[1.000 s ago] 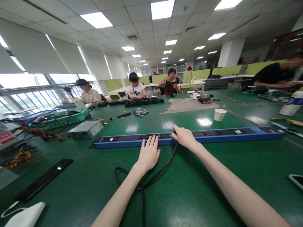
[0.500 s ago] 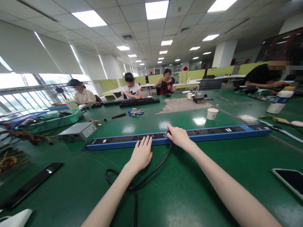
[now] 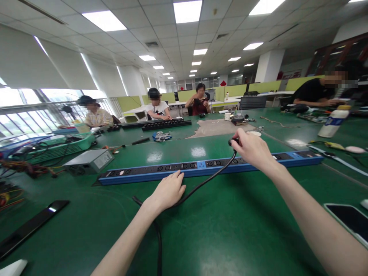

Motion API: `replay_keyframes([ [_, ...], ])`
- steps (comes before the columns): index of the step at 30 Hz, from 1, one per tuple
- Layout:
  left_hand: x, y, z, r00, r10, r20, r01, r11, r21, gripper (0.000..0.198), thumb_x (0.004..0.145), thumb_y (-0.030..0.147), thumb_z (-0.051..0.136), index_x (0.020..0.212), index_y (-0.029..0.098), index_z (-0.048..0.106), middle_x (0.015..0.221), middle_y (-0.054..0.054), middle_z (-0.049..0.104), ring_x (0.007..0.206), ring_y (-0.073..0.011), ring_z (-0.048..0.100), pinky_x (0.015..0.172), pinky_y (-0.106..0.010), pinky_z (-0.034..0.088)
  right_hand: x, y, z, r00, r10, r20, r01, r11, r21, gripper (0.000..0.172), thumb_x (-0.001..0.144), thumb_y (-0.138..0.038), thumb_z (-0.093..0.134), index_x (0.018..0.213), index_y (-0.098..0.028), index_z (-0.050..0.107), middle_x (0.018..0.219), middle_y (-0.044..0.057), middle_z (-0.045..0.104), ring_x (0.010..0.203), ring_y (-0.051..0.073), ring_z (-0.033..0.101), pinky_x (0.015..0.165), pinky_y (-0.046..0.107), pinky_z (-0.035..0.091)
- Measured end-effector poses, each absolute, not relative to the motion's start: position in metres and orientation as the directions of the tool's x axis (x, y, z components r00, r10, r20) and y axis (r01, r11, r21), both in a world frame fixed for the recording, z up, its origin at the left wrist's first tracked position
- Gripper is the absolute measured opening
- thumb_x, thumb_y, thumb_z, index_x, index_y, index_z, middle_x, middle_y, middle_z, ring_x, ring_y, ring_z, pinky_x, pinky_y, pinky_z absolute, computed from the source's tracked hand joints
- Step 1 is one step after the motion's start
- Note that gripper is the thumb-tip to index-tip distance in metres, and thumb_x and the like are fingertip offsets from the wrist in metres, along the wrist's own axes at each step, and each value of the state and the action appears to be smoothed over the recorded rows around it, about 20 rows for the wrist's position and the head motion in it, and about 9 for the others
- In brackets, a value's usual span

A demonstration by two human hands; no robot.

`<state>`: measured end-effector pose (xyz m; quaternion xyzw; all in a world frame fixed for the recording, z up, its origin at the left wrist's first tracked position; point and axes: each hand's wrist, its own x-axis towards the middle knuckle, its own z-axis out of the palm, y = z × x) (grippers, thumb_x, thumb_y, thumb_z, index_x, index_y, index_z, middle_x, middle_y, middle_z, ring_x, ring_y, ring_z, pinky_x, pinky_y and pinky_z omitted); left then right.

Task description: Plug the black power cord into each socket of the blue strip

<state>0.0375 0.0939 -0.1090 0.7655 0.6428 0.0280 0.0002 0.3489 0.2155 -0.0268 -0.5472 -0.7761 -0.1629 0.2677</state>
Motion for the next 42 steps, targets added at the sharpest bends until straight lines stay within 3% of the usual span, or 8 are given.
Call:
replay_keyframes([
  [4,0.071,0.073,-0.081,0.274,0.960,-0.062,0.955,-0.264,0.136,0.051,0.105,0.044,0.022,0.112,0.023,0.069,0.111,-0.011,0.075,0.105,-0.0280,0.071,0.087,-0.039,0.051,0.364,0.227,-0.037,-0.280,0.761,0.585,0.948,0.316,0.043,0.028,0.099,-0.039,0.042,0.108,-0.018,0.058,0.087,0.012,0.067,0.092,0.027,0.059,0.077,0.034,0.038],
  [7,0.096,0.048,-0.062,0.404,0.907,-0.119,0.910,-0.385,0.156,0.056,0.106,0.043,0.016,0.091,0.025,0.067,0.088,-0.008,0.074,0.082,-0.0262,0.072,0.072,-0.036,0.049,0.366,0.234,-0.041,-0.298,0.753,0.586,0.945,0.318,0.073,0.028,0.099,-0.037,0.041,0.109,-0.018,0.058,0.087,0.012,0.067,0.093,0.027,0.059,0.078,0.034,0.038],
  [14,0.123,-0.002,-0.037,0.452,0.876,-0.170,0.881,-0.468,-0.069,0.042,0.103,0.031,0.027,0.089,0.023,0.065,0.080,-0.011,0.070,0.068,-0.0269,0.067,0.064,-0.038,0.044,0.410,0.268,-0.059,-0.207,0.841,0.500,0.965,0.260,-0.039,0.024,0.096,-0.037,0.046,0.106,-0.020,0.060,0.097,0.011,0.070,0.088,0.023,0.061,0.071,0.031,0.037],
  [19,0.156,0.004,-0.056,0.573,0.777,-0.262,0.810,-0.585,0.040,0.020,0.095,0.018,0.043,0.098,0.023,0.062,0.081,-0.010,0.073,0.067,-0.0245,0.069,0.060,-0.034,0.044,0.434,0.280,-0.068,-0.302,0.878,0.371,0.900,0.391,-0.193,0.023,0.093,-0.040,0.051,0.106,-0.023,0.061,0.088,0.003,0.070,0.075,0.016,0.061,0.062,0.026,0.033],
  [22,0.183,0.012,-0.097,0.665,0.724,-0.182,0.745,-0.660,0.094,0.017,0.097,0.029,0.046,0.105,0.021,0.060,0.075,-0.008,0.072,0.060,-0.0238,0.067,0.056,-0.033,0.044,0.432,0.278,-0.068,-0.366,0.857,0.364,0.856,0.463,-0.230,0.022,0.092,-0.041,0.054,0.103,-0.025,0.062,0.084,0.000,0.069,0.073,0.015,0.060,0.061,0.024,0.032],
  [28,0.204,0.026,-0.149,0.773,0.595,0.220,0.561,-0.803,0.203,0.020,0.098,0.023,0.049,0.117,0.024,0.058,0.098,-0.003,0.071,0.098,-0.0197,0.066,0.093,-0.034,0.050,0.410,0.273,-0.077,-0.457,0.821,0.343,0.773,0.557,-0.304,0.021,0.093,-0.041,0.055,0.103,-0.024,0.060,0.082,-0.001,0.070,0.073,0.015,0.060,0.063,0.023,0.033],
  [35,0.142,0.109,-0.125,0.394,0.751,0.529,0.857,-0.509,0.083,0.044,0.098,0.019,0.047,0.142,0.023,0.049,0.145,-0.010,0.056,0.139,-0.0249,0.047,0.120,-0.046,0.035,0.372,0.258,-0.093,-0.435,0.846,0.309,0.860,0.492,-0.136,0.019,0.096,-0.040,0.051,0.106,-0.024,0.056,0.091,0.003,0.072,0.082,0.019,0.065,0.066,0.026,0.032],
  [42,0.085,0.175,-0.176,0.289,0.791,0.539,0.947,-0.320,-0.038,0.056,0.100,0.030,0.046,0.155,0.023,0.038,0.159,-0.009,0.046,0.146,-0.0256,0.043,0.123,-0.048,0.031,0.351,0.247,-0.099,-0.423,0.849,0.315,0.901,0.432,0.046,0.020,0.101,-0.035,0.042,0.111,-0.021,0.052,0.095,0.008,0.074,0.087,0.024,0.069,0.072,0.029,0.035],
])
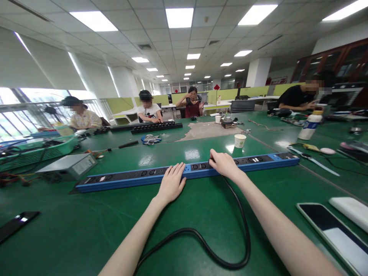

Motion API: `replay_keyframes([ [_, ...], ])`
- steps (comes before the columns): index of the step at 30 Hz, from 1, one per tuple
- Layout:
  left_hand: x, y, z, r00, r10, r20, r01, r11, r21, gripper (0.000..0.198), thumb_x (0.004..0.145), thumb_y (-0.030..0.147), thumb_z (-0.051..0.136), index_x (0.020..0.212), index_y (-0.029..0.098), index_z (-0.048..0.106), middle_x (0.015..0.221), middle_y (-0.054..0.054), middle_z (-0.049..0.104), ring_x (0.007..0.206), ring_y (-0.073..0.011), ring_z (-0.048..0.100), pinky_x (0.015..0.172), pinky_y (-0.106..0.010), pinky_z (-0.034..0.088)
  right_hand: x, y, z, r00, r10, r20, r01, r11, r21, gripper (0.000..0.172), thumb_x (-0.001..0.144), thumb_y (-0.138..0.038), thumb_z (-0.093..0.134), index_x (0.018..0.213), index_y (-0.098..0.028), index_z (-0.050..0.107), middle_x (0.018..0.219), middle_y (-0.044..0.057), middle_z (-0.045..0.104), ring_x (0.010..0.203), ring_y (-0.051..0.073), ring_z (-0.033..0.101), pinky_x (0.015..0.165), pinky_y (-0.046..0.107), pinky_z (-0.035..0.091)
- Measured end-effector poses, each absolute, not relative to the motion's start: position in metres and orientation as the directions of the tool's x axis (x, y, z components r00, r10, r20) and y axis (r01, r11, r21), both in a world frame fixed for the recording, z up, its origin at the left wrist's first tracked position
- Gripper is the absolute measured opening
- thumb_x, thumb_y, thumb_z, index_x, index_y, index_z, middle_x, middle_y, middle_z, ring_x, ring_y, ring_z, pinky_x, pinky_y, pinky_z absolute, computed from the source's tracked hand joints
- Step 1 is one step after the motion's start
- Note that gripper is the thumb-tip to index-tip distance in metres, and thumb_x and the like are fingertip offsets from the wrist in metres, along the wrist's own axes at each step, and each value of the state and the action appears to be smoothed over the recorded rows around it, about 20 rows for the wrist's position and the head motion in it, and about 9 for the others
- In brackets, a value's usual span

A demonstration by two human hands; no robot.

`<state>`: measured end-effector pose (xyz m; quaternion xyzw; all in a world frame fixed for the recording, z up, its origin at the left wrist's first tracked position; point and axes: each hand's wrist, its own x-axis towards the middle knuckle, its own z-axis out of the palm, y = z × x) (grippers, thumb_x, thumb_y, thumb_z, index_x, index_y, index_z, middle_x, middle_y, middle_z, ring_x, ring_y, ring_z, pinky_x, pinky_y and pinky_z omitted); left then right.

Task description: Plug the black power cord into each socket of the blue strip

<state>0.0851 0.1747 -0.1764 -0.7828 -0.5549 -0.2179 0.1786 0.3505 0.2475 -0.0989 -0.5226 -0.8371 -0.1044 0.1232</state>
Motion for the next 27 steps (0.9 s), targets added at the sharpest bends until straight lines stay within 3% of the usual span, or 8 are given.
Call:
replay_keyframes([
  [7,0.088,0.171,-0.188,0.273,0.769,0.578,0.951,-0.306,-0.041,0.056,0.102,0.029,0.041,0.157,0.024,0.036,0.161,-0.008,0.043,0.149,-0.0236,0.040,0.125,-0.048,0.027,0.340,0.245,-0.107,-0.371,0.894,0.252,0.927,0.374,0.037,0.024,0.102,-0.032,0.041,0.121,-0.021,0.048,0.102,0.012,0.073,0.091,0.026,0.070,0.076,0.030,0.039],
  [17,0.089,0.172,-0.189,0.245,0.773,0.585,0.958,-0.287,-0.022,0.055,0.101,0.027,0.042,0.155,0.024,0.039,0.160,-0.007,0.045,0.148,-0.0227,0.041,0.125,-0.046,0.027,0.341,0.243,-0.117,-0.355,0.885,0.301,0.922,0.385,-0.047,0.020,0.101,-0.032,0.042,0.115,-0.021,0.050,0.100,0.010,0.072,0.088,0.025,0.068,0.070,0.029,0.037],
  [20,0.089,0.172,-0.189,0.246,0.777,0.579,0.959,-0.284,-0.027,0.055,0.101,0.027,0.042,0.156,0.024,0.038,0.160,-0.006,0.044,0.149,-0.0224,0.040,0.125,-0.046,0.027,0.348,0.246,-0.103,-0.323,0.883,0.339,0.907,0.391,-0.155,0.021,0.099,-0.037,0.045,0.111,-0.022,0.054,0.094,0.007,0.072,0.083,0.023,0.067,0.066,0.027,0.035],
  [23,0.090,0.172,-0.189,0.246,0.777,0.579,0.959,-0.282,-0.029,0.055,0.101,0.026,0.042,0.156,0.024,0.038,0.160,-0.006,0.044,0.149,-0.0221,0.040,0.125,-0.045,0.027,0.367,0.250,-0.073,-0.218,0.847,0.486,0.865,0.398,-0.307,0.027,0.099,-0.041,0.045,0.115,-0.024,0.057,0.091,0.005,0.071,0.078,0.020,0.064,0.064,0.026,0.034],
  [27,0.092,0.173,-0.189,0.249,0.776,0.579,0.957,-0.288,-0.025,0.055,0.101,0.026,0.042,0.156,0.025,0.039,0.160,-0.006,0.044,0.149,-0.0222,0.040,0.125,-0.045,0.027,0.408,0.256,-0.039,-0.170,0.789,0.590,0.755,0.489,-0.437,0.029,0.095,-0.044,0.051,0.109,-0.023,0.064,0.081,0.003,0.068,0.073,0.018,0.060,0.066,0.027,0.039],
])
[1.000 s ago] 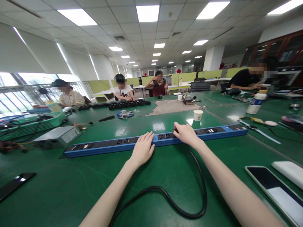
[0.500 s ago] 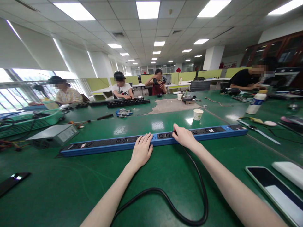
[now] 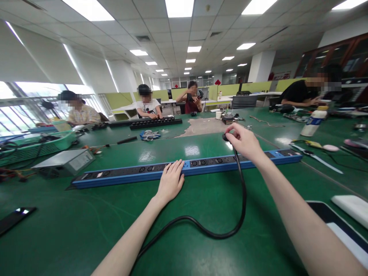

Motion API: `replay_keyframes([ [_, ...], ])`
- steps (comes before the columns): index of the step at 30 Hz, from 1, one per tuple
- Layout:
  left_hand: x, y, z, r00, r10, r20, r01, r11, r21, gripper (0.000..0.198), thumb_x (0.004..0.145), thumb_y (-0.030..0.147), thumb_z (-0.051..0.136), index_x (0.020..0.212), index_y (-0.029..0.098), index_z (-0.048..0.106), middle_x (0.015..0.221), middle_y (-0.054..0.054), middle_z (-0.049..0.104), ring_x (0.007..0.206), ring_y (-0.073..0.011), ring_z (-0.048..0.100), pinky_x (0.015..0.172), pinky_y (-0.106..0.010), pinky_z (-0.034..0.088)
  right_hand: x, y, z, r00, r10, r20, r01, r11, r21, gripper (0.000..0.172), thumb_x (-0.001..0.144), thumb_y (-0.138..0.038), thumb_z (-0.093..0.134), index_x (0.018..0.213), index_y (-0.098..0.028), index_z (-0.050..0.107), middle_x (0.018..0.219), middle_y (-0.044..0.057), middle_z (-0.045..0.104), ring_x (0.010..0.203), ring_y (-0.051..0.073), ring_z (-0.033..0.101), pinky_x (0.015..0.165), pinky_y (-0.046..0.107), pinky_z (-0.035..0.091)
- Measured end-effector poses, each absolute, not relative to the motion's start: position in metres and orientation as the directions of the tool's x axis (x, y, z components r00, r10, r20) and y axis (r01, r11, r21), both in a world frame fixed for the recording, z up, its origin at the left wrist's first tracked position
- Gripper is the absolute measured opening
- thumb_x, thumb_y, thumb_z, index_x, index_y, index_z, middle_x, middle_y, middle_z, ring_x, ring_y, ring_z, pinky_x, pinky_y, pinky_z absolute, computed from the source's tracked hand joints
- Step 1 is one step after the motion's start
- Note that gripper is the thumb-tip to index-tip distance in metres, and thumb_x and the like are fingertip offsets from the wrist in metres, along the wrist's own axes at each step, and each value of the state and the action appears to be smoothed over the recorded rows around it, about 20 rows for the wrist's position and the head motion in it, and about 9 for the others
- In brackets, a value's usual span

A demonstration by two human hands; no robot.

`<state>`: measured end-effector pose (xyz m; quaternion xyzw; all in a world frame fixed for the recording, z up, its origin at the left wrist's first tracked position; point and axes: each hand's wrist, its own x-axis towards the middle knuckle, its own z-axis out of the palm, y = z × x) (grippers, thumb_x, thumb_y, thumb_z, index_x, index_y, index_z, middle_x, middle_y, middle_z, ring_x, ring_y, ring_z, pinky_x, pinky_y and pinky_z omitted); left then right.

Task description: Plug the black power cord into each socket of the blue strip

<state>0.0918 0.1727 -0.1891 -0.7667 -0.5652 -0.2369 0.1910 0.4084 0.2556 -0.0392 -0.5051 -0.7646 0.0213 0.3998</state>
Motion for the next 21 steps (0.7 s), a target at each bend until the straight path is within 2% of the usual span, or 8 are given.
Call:
replay_keyframes([
  [2,0.093,0.173,-0.189,0.250,0.777,0.578,0.957,-0.290,-0.023,0.055,0.101,0.027,0.041,0.155,0.025,0.039,0.160,-0.006,0.044,0.148,-0.0225,0.040,0.125,-0.046,0.027,0.430,0.257,-0.033,-0.200,0.839,0.506,0.660,0.497,-0.564,0.031,0.094,-0.044,0.053,0.108,-0.020,0.065,0.080,0.004,0.068,0.072,0.017,0.060,0.066,0.027,0.044],
  [5,0.093,0.173,-0.189,0.248,0.776,0.579,0.957,-0.290,-0.021,0.055,0.101,0.027,0.041,0.155,0.025,0.039,0.160,-0.007,0.044,0.148,-0.0230,0.041,0.125,-0.047,0.027,0.456,0.257,-0.033,-0.284,0.909,0.306,0.496,0.412,-0.764,0.034,0.093,-0.039,0.052,0.117,-0.017,0.064,0.095,0.008,0.071,0.078,0.016,0.064,0.071,0.029,0.051],
  [8,0.093,0.173,-0.189,0.252,0.773,0.582,0.955,-0.296,-0.020,0.055,0.101,0.027,0.041,0.156,0.025,0.039,0.160,-0.007,0.044,0.148,-0.0234,0.041,0.125,-0.047,0.028,0.475,0.258,-0.037,-0.426,0.882,0.199,0.461,0.402,-0.791,0.048,0.086,-0.032,0.062,0.131,-0.018,0.058,0.103,0.009,0.072,0.091,0.019,0.068,0.081,0.032,0.054],
  [11,0.093,0.173,-0.189,0.250,0.773,0.582,0.956,-0.293,-0.022,0.055,0.101,0.027,0.041,0.155,0.025,0.039,0.160,-0.007,0.045,0.148,-0.0232,0.041,0.125,-0.047,0.028,0.486,0.265,-0.044,-0.458,0.872,0.170,0.602,0.445,-0.663,0.054,0.079,-0.029,0.069,0.132,-0.018,0.058,0.096,0.006,0.073,0.087,0.019,0.069,0.077,0.028,0.052],
  [14,0.094,0.173,-0.190,0.247,0.777,0.579,0.958,-0.285,-0.026,0.054,0.101,0.028,0.041,0.155,0.025,0.040,0.160,-0.006,0.044,0.148,-0.0228,0.041,0.125,-0.046,0.027,0.491,0.274,-0.053,-0.402,0.889,0.218,0.749,0.456,-0.480,0.041,0.081,-0.030,0.069,0.121,-0.020,0.063,0.085,0.002,0.074,0.076,0.016,0.068,0.070,0.024,0.047],
  [17,0.094,0.174,-0.190,0.249,0.778,0.577,0.958,-0.285,-0.030,0.054,0.101,0.028,0.041,0.155,0.025,0.039,0.160,-0.006,0.045,0.148,-0.0229,0.041,0.125,-0.046,0.028,0.490,0.277,-0.059,-0.339,0.892,0.300,0.834,0.432,-0.343,0.032,0.086,-0.042,0.067,0.111,-0.022,0.066,0.082,0.002,0.074,0.074,0.017,0.067,0.067,0.024,0.043],
  [21,0.092,0.176,-0.192,0.255,0.774,0.579,0.956,-0.291,-0.033,0.055,0.100,0.027,0.042,0.155,0.025,0.039,0.159,-0.007,0.045,0.147,-0.0231,0.042,0.124,-0.047,0.029,0.482,0.274,-0.062,-0.180,0.874,0.450,0.951,0.273,-0.149,0.041,0.087,-0.063,0.062,0.096,-0.023,0.069,0.089,0.007,0.074,0.085,0.023,0.066,0.069,0.028,0.038],
])
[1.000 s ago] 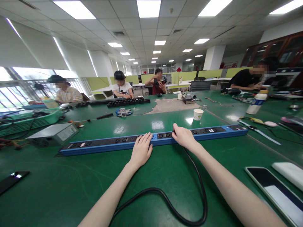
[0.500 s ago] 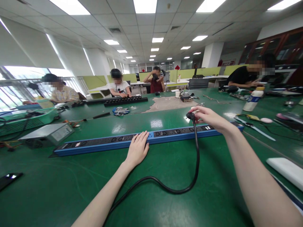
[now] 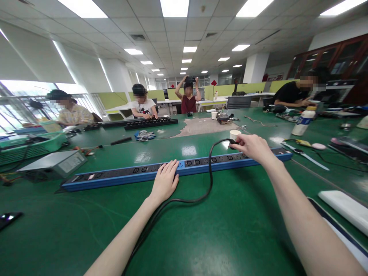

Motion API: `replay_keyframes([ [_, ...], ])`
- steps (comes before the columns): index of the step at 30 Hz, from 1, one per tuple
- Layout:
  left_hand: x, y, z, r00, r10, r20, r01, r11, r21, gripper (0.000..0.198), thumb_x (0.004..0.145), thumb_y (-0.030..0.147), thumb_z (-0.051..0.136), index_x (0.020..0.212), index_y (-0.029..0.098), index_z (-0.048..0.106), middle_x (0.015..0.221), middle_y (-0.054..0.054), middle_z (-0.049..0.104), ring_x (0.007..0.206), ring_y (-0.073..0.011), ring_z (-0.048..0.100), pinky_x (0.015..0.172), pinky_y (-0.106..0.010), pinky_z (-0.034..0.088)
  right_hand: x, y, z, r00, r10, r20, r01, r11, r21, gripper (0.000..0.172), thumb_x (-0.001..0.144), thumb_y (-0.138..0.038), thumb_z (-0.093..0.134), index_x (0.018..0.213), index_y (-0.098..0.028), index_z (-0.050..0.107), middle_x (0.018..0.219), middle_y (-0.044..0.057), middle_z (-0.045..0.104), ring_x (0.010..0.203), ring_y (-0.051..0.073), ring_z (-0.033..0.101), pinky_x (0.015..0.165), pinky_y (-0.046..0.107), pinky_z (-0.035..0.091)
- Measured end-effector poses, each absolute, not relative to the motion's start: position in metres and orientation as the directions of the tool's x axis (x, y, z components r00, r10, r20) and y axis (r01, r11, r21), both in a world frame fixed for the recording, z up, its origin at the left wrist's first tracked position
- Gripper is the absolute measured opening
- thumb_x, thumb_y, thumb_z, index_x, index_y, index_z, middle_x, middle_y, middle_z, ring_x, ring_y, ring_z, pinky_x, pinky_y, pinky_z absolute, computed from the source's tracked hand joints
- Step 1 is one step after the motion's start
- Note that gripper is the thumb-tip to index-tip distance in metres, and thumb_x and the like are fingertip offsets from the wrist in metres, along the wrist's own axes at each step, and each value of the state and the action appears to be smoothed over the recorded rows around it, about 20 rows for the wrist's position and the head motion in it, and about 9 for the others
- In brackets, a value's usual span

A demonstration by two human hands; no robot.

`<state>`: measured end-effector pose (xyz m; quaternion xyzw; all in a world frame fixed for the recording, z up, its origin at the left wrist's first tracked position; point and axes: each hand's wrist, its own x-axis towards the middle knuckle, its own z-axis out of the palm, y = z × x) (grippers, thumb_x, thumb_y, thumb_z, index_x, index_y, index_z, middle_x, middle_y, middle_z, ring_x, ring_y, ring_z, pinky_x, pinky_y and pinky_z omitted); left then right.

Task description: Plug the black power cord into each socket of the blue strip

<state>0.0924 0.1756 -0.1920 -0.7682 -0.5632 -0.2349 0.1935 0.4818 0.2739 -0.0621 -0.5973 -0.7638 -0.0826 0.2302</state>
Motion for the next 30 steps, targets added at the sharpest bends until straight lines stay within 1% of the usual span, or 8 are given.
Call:
replay_keyframes([
  [2,0.091,0.176,-0.193,0.261,0.769,0.583,0.953,-0.301,-0.030,0.056,0.099,0.026,0.043,0.155,0.025,0.039,0.160,-0.006,0.045,0.147,-0.0233,0.042,0.124,-0.047,0.029,0.472,0.274,-0.066,-0.113,0.871,0.479,0.970,0.200,-0.136,0.046,0.089,-0.066,0.056,0.090,-0.023,0.069,0.089,0.009,0.073,0.086,0.024,0.066,0.069,0.029,0.037],
  [4,0.090,0.176,-0.194,0.265,0.762,0.591,0.950,-0.311,-0.026,0.057,0.099,0.026,0.043,0.156,0.026,0.039,0.160,-0.006,0.044,0.148,-0.0231,0.042,0.124,-0.046,0.029,0.460,0.277,-0.072,-0.069,0.881,0.468,0.972,0.165,-0.167,0.048,0.091,-0.065,0.050,0.085,-0.022,0.069,0.085,0.009,0.072,0.084,0.024,0.066,0.068,0.029,0.036],
  [7,0.090,0.175,-0.194,0.265,0.758,0.595,0.949,-0.313,-0.023,0.057,0.100,0.025,0.041,0.156,0.026,0.038,0.161,-0.005,0.043,0.149,-0.0221,0.040,0.125,-0.046,0.027,0.442,0.282,-0.086,-0.044,0.913,0.406,0.968,0.139,-0.208,0.046,0.091,-0.062,0.049,0.078,-0.022,0.069,0.079,0.009,0.071,0.080,0.024,0.066,0.066,0.029,0.036],
  [11,0.091,0.174,-0.192,0.267,0.767,0.584,0.949,-0.314,-0.021,0.058,0.098,0.023,0.043,0.156,0.025,0.038,0.161,-0.006,0.043,0.149,-0.0218,0.039,0.126,-0.045,0.026,0.433,0.288,-0.101,-0.016,0.939,0.344,0.971,0.097,-0.220,0.043,0.089,-0.059,0.052,0.075,-0.022,0.069,0.077,0.010,0.072,0.080,0.025,0.067,0.067,0.029,0.039],
  [17,0.091,0.173,-0.190,0.263,0.766,0.587,0.948,-0.318,-0.011,0.060,0.096,0.021,0.044,0.156,0.025,0.038,0.161,-0.006,0.044,0.149,-0.0224,0.040,0.126,-0.046,0.027,0.434,0.291,-0.106,-0.046,0.977,0.209,0.925,0.120,-0.360,0.042,0.092,-0.056,0.050,0.075,-0.021,0.068,0.061,0.006,0.068,0.074,0.021,0.068,0.071,0.027,0.044],
  [20,0.091,0.173,-0.190,0.263,0.767,0.585,0.948,-0.318,-0.010,0.060,0.096,0.021,0.044,0.156,0.025,0.038,0.161,-0.006,0.043,0.149,-0.0223,0.040,0.126,-0.046,0.026,0.430,0.291,-0.105,-0.008,0.969,0.247,0.944,0.089,-0.318,0.040,0.090,-0.056,0.052,0.076,-0.022,0.068,0.062,0.007,0.069,0.077,0.023,0.069,0.071,0.029,0.044],
  [24,0.091,0.172,-0.189,0.262,0.766,0.587,0.947,-0.320,-0.005,0.063,0.095,0.020,0.045,0.157,0.025,0.037,0.160,-0.006,0.044,0.148,-0.0234,0.041,0.125,-0.048,0.028,0.424,0.290,-0.103,-0.006,0.975,0.224,0.963,0.066,-0.260,0.043,0.091,-0.057,0.050,0.082,-0.021,0.072,0.068,0.010,0.070,0.082,0.026,0.069,0.072,0.032,0.046],
  [30,0.091,0.172,-0.189,0.254,0.771,0.584,0.950,-0.313,-0.001,0.064,0.093,0.019,0.046,0.156,0.025,0.038,0.160,-0.006,0.044,0.148,-0.0236,0.041,0.125,-0.048,0.028,0.407,0.288,-0.104,-0.026,0.956,0.293,0.995,0.054,-0.088,0.042,0.094,-0.051,0.051,0.101,-0.017,0.075,0.101,0.019,0.073,0.097,0.031,0.070,0.080,0.037,0.050],
])
